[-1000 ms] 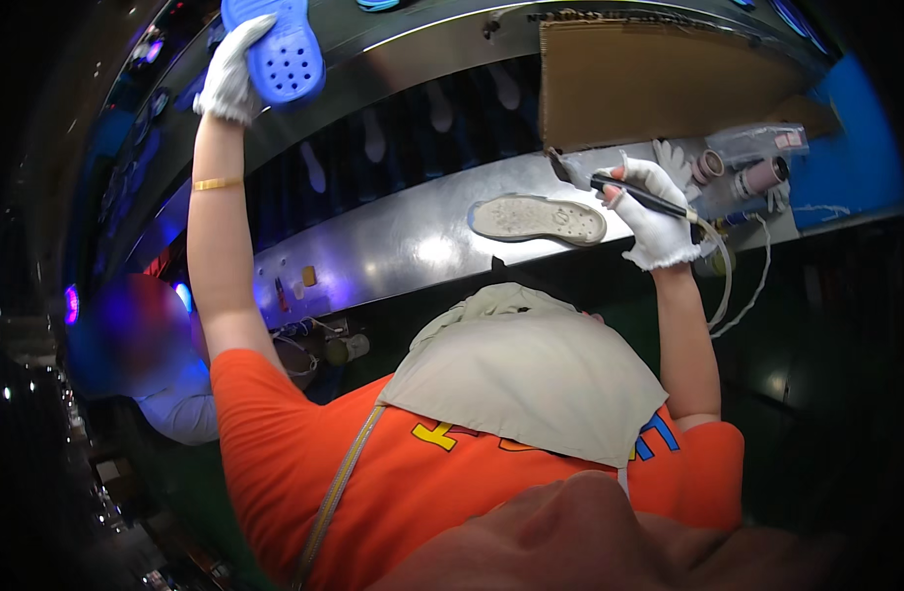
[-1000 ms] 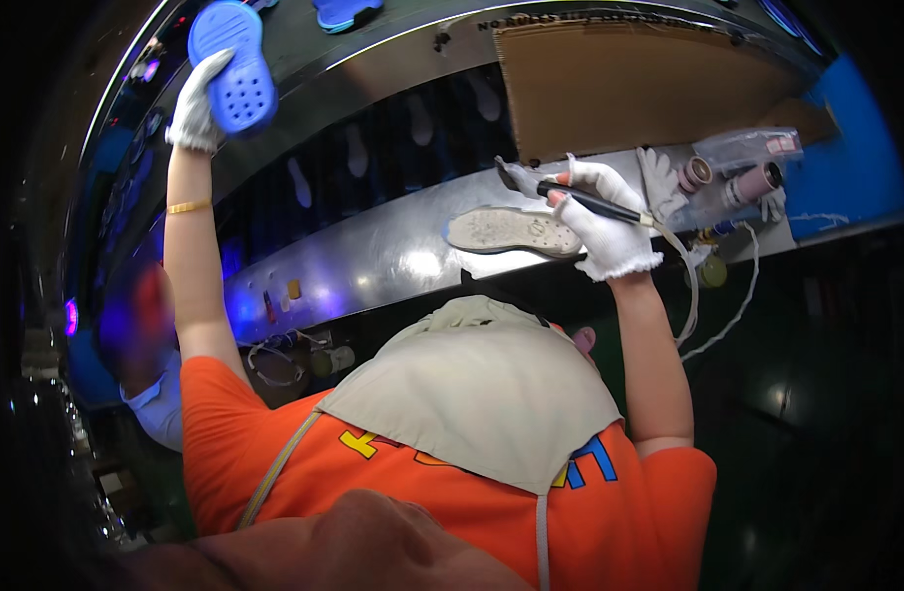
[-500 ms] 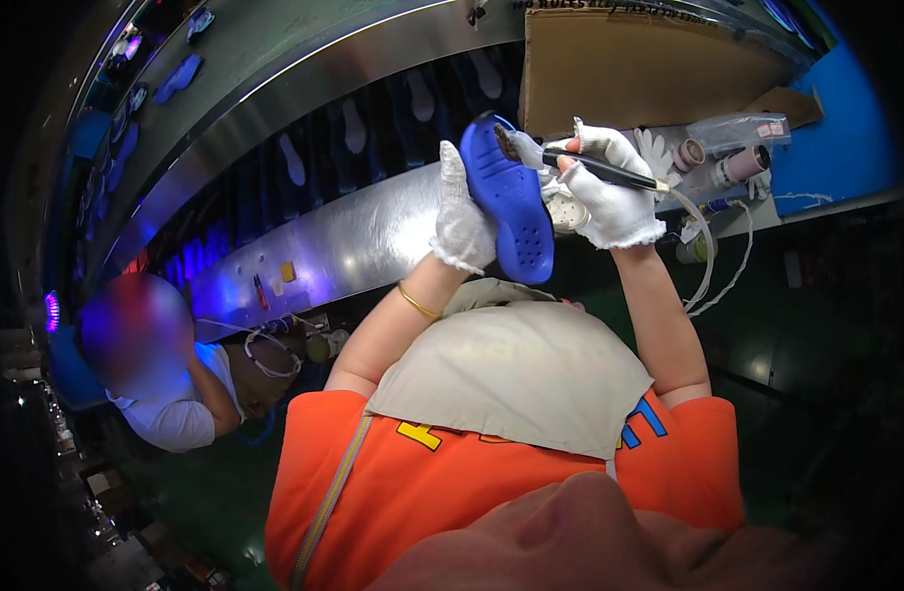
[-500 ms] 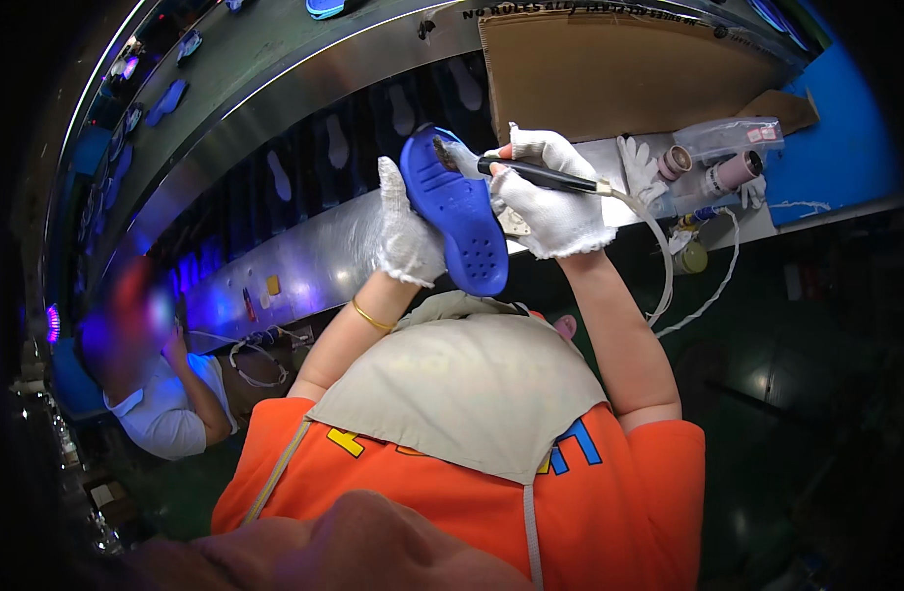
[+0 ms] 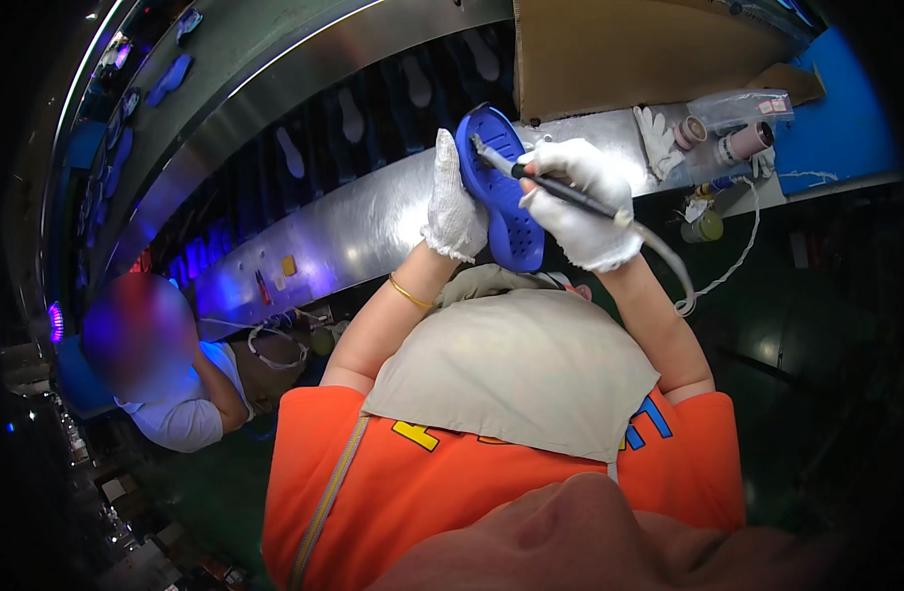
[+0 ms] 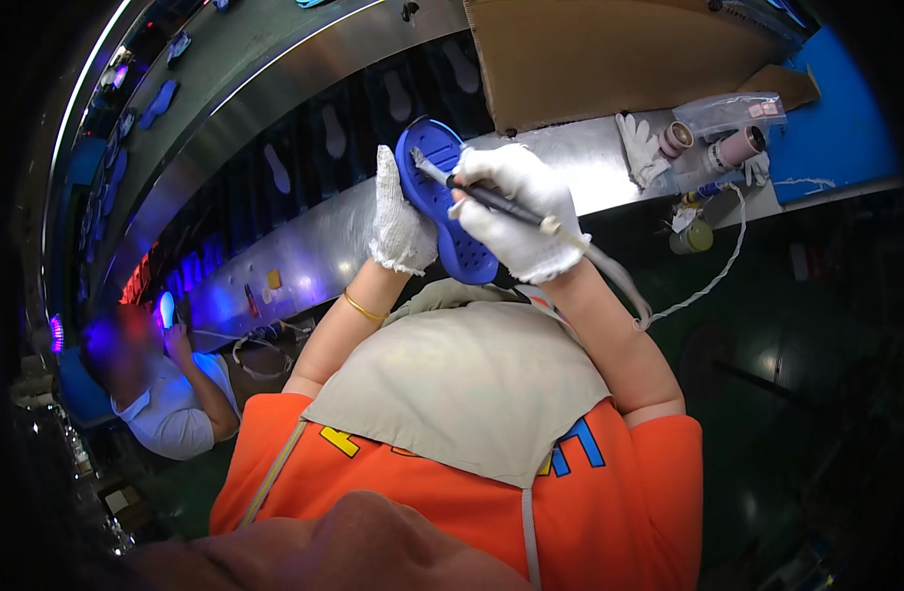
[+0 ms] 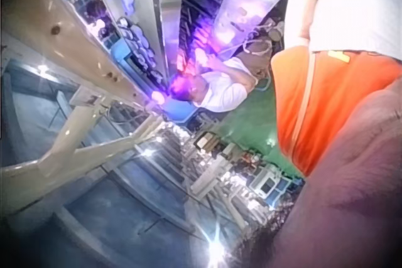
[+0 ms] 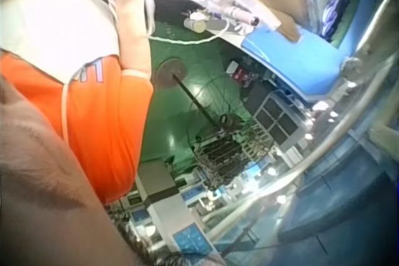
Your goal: The person uses a handheld tool to scrape and clean the soles of blue slip-on shoes. They repeatedly pick up shoes from a nearby surface, scrape the soles, and place them back down.
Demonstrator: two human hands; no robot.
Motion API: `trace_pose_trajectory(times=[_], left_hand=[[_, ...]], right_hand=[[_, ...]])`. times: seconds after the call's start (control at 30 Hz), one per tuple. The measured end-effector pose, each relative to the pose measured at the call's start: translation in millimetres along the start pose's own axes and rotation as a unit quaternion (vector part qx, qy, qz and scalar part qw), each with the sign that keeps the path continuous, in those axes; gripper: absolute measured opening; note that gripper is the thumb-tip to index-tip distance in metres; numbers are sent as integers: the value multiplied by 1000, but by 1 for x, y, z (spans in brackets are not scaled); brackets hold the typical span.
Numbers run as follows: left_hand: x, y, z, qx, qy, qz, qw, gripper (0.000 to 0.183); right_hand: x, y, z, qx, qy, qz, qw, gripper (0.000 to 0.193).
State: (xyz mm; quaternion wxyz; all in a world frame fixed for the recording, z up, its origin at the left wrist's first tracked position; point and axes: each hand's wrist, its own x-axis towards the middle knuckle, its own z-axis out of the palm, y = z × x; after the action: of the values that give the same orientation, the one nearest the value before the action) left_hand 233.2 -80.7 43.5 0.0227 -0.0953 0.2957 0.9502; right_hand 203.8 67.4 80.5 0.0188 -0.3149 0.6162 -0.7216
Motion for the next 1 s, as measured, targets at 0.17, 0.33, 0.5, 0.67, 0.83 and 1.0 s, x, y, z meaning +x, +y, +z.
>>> trace_pose_trajectory(times=[0.17,0.33,0.5,0.67,0.83,1.0], left_hand=[[-3,6,-9,-33,-3,-45,998,75],[-10,4,-6,-19,37,-81,996,68],[-26,-9,-19,-38,13,-153,987,76],[-28,-21,-15,-29,-116,-221,968,87],[-11,-7,4,29,-31,-83,996,103],[7,2,7,-72,-118,-34,990,107]], right_hand=[[-18,-4,0,-60,-22,64,996,20],[-32,-8,-7,-128,-43,15,991,19],[-54,-12,-22,-20,-40,180,983,14],[-60,-6,-28,-50,-3,125,991,13],[-46,-5,-21,19,8,145,989,12],[-28,-2,-8,0,-4,49,999,11]])
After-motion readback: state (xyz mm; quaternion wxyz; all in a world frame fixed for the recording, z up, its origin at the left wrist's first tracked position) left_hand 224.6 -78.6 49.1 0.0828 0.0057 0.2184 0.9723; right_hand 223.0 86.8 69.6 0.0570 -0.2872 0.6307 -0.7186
